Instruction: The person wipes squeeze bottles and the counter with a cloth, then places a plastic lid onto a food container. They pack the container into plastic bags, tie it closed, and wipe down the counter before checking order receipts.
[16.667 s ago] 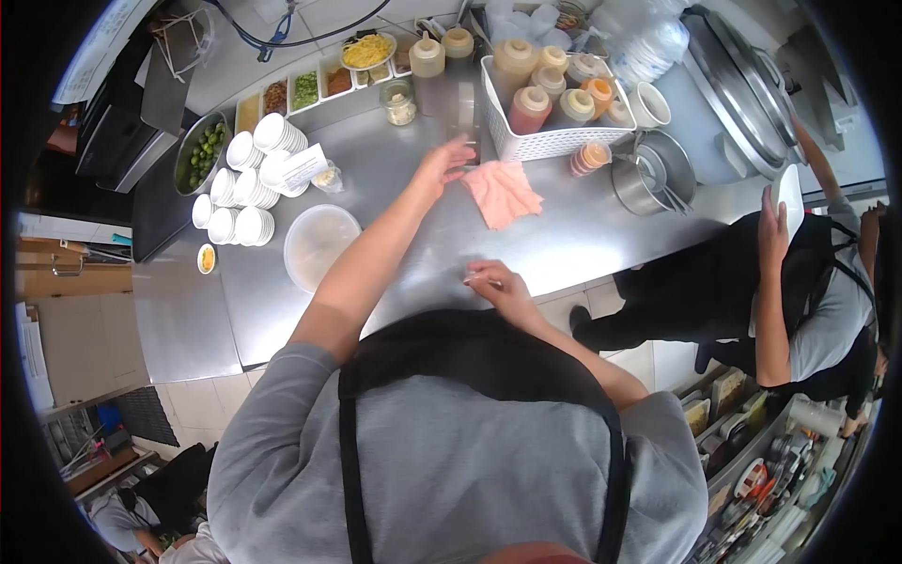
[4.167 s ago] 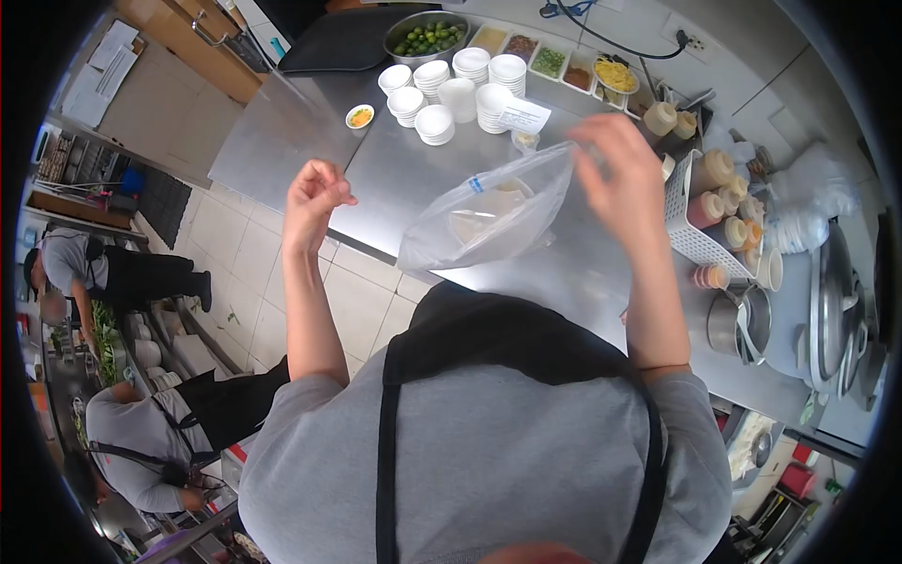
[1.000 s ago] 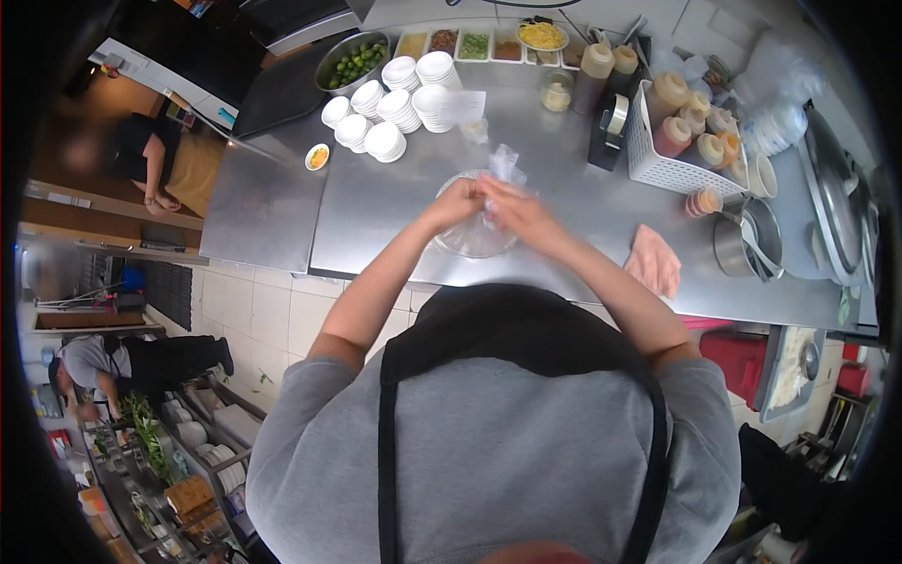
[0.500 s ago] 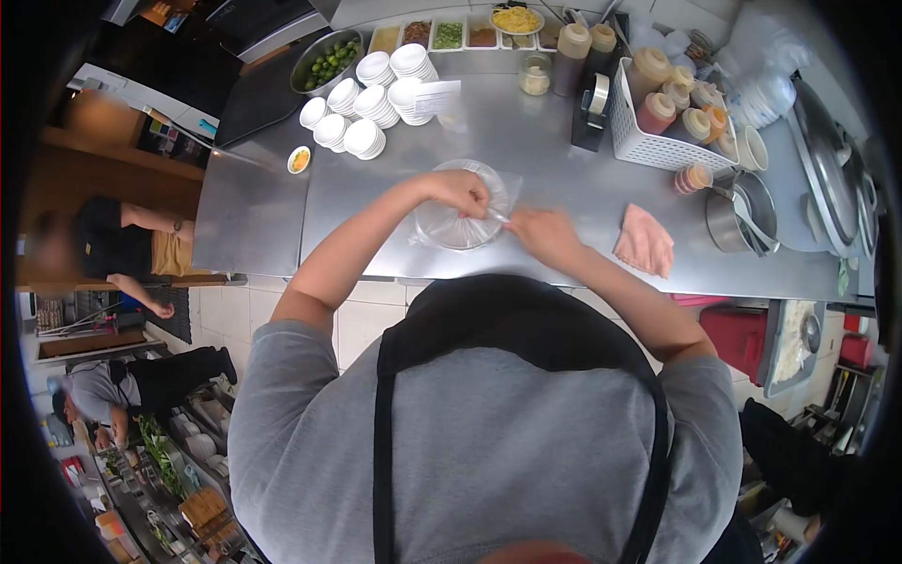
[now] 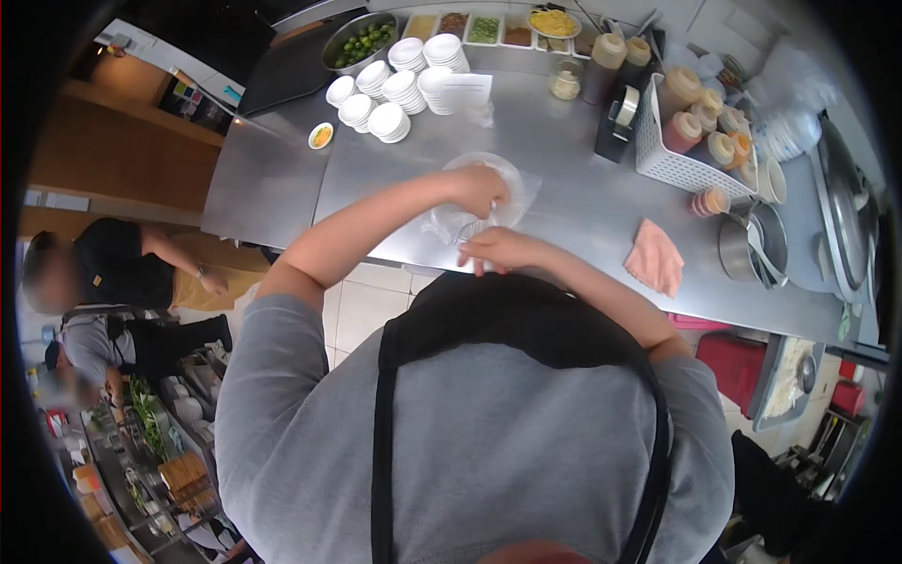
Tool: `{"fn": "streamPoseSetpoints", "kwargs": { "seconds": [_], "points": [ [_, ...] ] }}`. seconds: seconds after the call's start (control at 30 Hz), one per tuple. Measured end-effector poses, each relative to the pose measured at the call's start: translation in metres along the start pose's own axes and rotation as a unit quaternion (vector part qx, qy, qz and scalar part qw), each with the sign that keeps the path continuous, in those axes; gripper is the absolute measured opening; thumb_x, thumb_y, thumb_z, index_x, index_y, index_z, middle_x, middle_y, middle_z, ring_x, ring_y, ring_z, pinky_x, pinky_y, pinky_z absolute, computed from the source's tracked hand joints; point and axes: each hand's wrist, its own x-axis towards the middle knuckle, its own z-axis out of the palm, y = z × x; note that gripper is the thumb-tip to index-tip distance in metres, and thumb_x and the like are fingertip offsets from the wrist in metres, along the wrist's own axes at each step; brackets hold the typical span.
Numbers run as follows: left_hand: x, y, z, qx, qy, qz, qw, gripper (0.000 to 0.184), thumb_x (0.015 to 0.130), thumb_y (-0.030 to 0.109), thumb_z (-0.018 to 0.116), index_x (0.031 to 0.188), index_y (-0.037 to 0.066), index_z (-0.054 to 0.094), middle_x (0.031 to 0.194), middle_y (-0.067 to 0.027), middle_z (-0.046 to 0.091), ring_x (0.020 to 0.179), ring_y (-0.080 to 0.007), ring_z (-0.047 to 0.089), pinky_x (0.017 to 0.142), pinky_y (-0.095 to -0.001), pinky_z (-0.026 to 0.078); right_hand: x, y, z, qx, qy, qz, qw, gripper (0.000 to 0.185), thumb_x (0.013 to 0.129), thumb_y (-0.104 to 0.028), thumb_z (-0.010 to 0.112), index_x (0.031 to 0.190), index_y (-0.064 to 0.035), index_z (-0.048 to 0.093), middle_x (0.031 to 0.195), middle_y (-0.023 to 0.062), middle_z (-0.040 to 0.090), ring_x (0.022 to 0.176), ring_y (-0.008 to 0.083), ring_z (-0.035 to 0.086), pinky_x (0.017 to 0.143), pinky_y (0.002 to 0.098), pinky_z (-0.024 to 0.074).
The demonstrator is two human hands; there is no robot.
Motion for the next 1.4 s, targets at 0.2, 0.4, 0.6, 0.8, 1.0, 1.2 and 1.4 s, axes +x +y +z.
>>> {"fn": "streamPoseSetpoints", "kwargs": {
  "seconds": [0.2,0.4,0.6,0.8,1.0,1.2,1.4],
  "points": [
    [-0.002,0.041,0.019,0.240,0.024,-0.108,0.964,0.014,0.070,0.017,0.058,0.080,0.013,0.066,0.085,-0.0055,0.062,0.095,-0.0215,0.051,0.082,-0.0382,0.036,-0.012,0.001,-0.114,-0.105,0.196,-0.020,0.975,0.019,0.079,-0.023,0.058,0.084,-0.0061,0.063,0.070,0.0056,0.061,0.058,0.0121,0.055,0.052,0.0263,0.0448],
    [0.004,0.074,0.030,0.454,0.018,-0.165,0.876,0.018,0.072,0.015,0.055,0.084,0.008,0.066,0.093,-0.0060,0.061,0.092,-0.0230,0.053,0.082,-0.0359,0.038,0.069,-0.050,-0.116,-0.382,0.059,-0.132,0.913,0.037,0.067,-0.024,0.070,0.100,-0.0116,0.061,0.087,0.0092,0.063,0.080,0.0218,0.059,0.068,0.0337,0.0455],
    [0.007,0.077,0.035,0.451,0.005,-0.216,0.866,0.020,0.071,0.015,0.055,0.087,0.008,0.066,0.096,-0.0058,0.059,0.096,-0.0232,0.050,0.084,-0.0363,0.034,0.101,-0.054,-0.067,-0.486,-0.106,-0.033,0.867,0.041,0.061,-0.024,0.069,0.100,-0.0150,0.063,0.099,0.0079,0.062,0.088,0.0223,0.060,0.076,0.0345,0.0470],
    [-0.002,0.081,0.024,0.426,-0.007,-0.228,0.876,0.025,0.071,0.011,0.054,0.093,0.005,0.063,0.093,-0.0054,0.061,0.097,-0.0221,0.052,0.084,-0.0368,0.038,0.107,-0.031,-0.109,-0.386,-0.035,-0.068,0.919,0.016,0.061,-0.020,0.065,0.067,-0.0056,0.065,0.062,0.0092,0.062,0.056,0.0212,0.057,0.056,0.0339,0.0447],
    [-0.044,0.039,0.030,0.139,0.314,-0.146,0.928,0.025,0.068,0.002,0.053,0.092,-0.002,0.058,0.087,-0.0047,0.060,0.096,-0.0209,0.050,0.082,-0.0346,0.039,0.079,-0.002,-0.123,-0.202,0.089,-0.115,0.969,0.010,0.068,-0.007,0.067,0.073,-0.0002,0.061,0.068,0.0036,0.061,0.066,0.0106,0.057,0.060,0.0236,0.0463],
    [-0.052,0.014,0.027,-0.453,0.353,-0.144,0.806,0.011,0.075,0.003,0.059,0.086,0.002,0.056,0.083,-0.0010,0.059,0.078,-0.0128,0.055,0.073,-0.0265,0.042,0.061,0.044,-0.092,-0.053,0.265,-0.198,0.942,0.005,0.070,0.001,0.064,0.074,-0.0003,0.061,0.076,0.0038,0.062,0.072,0.0111,0.058,0.066,0.0240,0.0471],
    [-0.042,0.004,0.033,-0.631,0.347,-0.168,0.673,0.008,0.080,0.008,0.060,0.084,0.004,0.056,0.079,-0.0002,0.059,0.072,-0.0068,0.054,0.070,-0.0204,0.042,0.043,0.043,-0.063,-0.168,0.384,-0.302,0.856,0.005,0.071,0.003,0.062,0.075,0.0019,0.061,0.082,0.0058,0.062,0.076,0.0133,0.059,0.066,0.0245,0.0477]
  ]
}}
